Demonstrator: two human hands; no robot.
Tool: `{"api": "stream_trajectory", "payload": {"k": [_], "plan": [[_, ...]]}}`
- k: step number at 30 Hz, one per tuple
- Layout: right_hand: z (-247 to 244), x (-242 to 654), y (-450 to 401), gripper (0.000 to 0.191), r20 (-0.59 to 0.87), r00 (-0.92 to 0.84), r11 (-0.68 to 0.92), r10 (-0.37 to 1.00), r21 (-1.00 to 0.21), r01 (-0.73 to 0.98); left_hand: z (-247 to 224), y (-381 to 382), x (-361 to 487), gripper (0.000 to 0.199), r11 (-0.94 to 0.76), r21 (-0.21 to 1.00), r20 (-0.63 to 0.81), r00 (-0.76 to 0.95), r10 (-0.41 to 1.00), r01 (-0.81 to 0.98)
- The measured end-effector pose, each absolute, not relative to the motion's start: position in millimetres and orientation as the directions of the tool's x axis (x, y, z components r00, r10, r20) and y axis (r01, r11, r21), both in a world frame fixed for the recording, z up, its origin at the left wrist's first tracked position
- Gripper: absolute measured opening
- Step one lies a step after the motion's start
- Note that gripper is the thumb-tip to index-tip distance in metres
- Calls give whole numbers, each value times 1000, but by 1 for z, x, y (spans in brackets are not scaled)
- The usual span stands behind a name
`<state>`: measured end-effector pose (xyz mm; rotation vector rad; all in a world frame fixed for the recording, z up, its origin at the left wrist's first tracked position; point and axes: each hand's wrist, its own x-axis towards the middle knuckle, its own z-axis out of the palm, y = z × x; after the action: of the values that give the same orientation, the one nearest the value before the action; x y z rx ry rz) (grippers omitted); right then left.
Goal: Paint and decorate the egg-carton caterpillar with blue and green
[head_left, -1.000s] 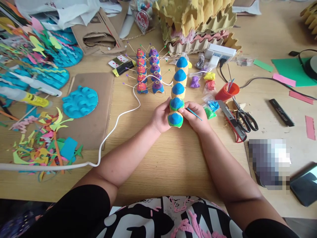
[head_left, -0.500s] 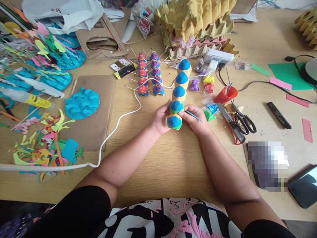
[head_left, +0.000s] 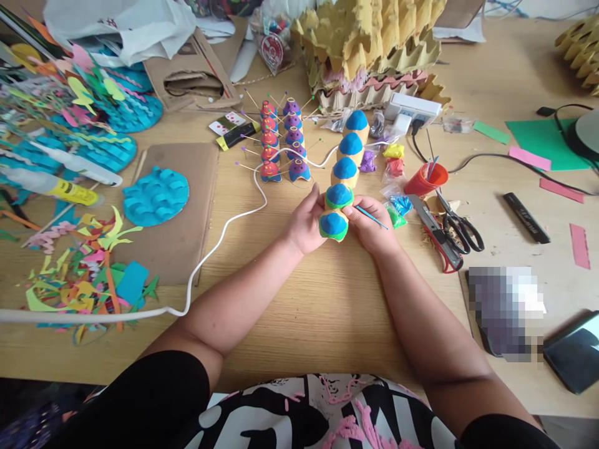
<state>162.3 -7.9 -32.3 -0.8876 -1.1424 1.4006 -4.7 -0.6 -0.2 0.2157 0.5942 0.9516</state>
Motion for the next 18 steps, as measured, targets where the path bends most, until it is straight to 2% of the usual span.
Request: {"api": "stream_trajectory", "payload": {"k": [9,18], "plan": [[-38,163,-5,42,18,-113,-19,993,-948,-317,0,-5,-1,47,549,564,-333,438,835,-617],[-37,161,-6,39,11,-107,-29,994,-929,-368,-13,-2,-2,38,488,619,-253,433,865,-616]]}}
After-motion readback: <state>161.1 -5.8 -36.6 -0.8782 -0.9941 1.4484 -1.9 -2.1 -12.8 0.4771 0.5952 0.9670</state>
